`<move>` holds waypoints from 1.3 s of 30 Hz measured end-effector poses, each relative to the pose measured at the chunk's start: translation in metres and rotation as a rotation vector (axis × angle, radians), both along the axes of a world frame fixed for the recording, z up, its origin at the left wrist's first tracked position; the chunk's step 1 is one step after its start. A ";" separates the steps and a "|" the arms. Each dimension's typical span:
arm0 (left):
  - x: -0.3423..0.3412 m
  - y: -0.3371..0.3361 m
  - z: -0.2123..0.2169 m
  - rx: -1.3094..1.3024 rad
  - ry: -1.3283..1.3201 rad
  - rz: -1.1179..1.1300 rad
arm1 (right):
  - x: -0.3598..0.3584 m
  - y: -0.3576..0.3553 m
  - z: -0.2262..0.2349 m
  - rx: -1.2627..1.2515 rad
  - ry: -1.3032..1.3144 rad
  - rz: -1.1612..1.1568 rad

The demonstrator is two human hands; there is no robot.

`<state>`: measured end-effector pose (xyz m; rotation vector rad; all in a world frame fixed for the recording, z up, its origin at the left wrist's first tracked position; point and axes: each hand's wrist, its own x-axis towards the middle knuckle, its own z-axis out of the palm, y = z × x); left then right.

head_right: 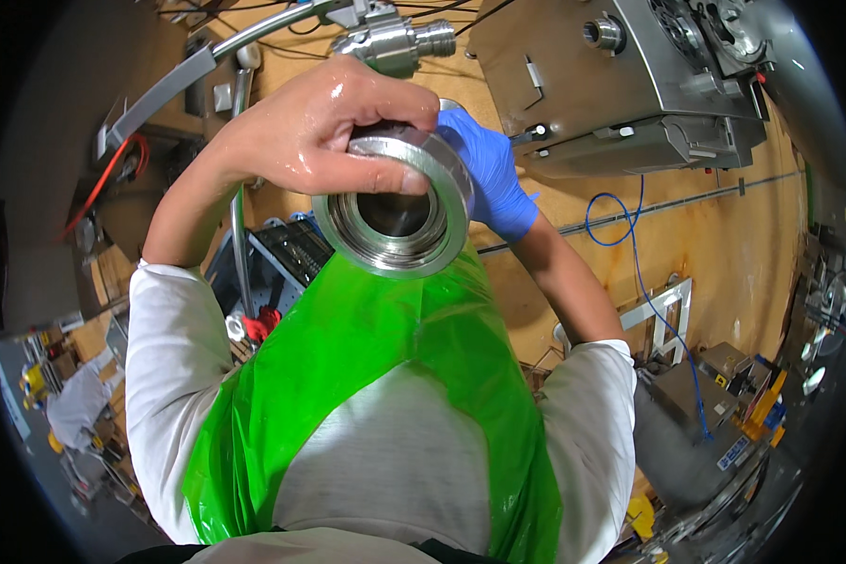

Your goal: The person assembles a large industrial machine by inserting a thin rod into a slot, attaching a cylindrical metal component, and connecting a long metal pipe. The person uses both hands to align and secure the parts.

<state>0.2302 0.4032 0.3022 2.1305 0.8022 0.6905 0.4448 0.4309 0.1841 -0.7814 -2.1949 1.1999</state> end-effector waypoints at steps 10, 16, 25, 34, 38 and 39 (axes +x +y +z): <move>0.004 0.124 -0.015 -0.106 0.043 -0.267 | 0.003 0.070 -0.026 0.221 0.118 -0.118; 0.025 0.184 -0.032 -0.222 0.063 -0.273 | 0.019 0.127 -0.032 0.333 0.138 -0.083; 0.096 0.240 -0.014 -0.189 0.231 -0.044 | 0.074 0.214 -0.061 -0.281 0.258 0.043; 0.162 0.305 0.006 -0.301 0.378 0.112 | 0.114 0.263 -0.046 -0.749 0.397 0.125; 0.173 0.321 0.005 -0.365 0.448 0.131 | 0.115 0.267 -0.042 -0.892 0.455 0.132; 0.175 0.325 0.004 -0.368 0.465 0.121 | 0.115 0.267 -0.041 -0.919 0.471 0.124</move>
